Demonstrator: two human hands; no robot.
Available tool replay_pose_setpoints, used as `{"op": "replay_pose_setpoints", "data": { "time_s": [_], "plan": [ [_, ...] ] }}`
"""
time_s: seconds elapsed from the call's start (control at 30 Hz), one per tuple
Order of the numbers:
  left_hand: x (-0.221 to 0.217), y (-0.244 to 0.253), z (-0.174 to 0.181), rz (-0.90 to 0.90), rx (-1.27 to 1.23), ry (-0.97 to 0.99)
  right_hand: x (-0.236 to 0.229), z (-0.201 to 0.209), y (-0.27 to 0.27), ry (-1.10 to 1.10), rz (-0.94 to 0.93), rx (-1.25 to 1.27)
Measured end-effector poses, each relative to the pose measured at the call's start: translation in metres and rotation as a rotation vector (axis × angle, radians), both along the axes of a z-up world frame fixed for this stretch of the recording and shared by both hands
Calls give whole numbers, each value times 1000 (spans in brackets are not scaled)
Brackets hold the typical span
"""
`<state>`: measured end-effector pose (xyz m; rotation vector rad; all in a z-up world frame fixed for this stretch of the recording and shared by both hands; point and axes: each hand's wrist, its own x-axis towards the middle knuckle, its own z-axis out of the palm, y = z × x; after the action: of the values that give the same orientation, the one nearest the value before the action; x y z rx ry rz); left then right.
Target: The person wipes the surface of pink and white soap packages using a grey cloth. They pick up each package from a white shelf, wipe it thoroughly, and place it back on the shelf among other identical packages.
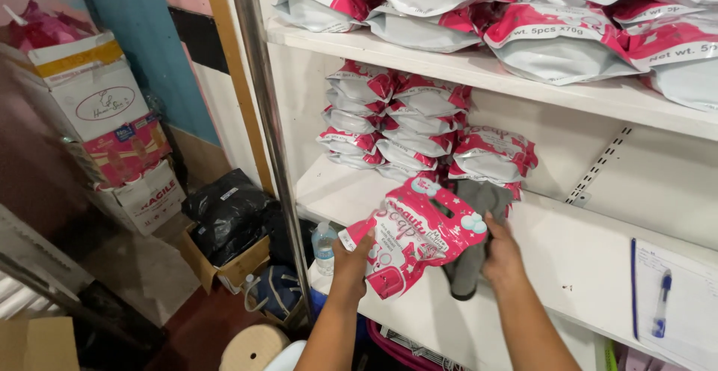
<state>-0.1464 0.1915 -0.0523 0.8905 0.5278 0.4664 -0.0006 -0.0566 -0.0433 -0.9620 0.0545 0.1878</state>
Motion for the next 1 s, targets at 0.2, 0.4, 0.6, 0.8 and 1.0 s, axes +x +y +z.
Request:
{"op": "replay_pose_setpoints", "data": {
  "time_s": [0.2, 0.4, 0.6, 0.8, 1.0],
  "plan": [
    [44, 7, -43, 100, 147, 178, -20, 32, -49, -346, -355, -495],
    [62, 10, -38, 138, 329, 324, -40, 49, 4, -893, -303, -904],
    [66, 11, -44, 158, 303, 187, -2, 1, 118, -995, 460, -832],
    [66, 13, -44, 153, 311, 184, 37, -3, 147, -625, 419, -926],
    [63, 7, -22, 157, 398, 496, 44, -25, 104, -758, 316, -989]
  ]
}}
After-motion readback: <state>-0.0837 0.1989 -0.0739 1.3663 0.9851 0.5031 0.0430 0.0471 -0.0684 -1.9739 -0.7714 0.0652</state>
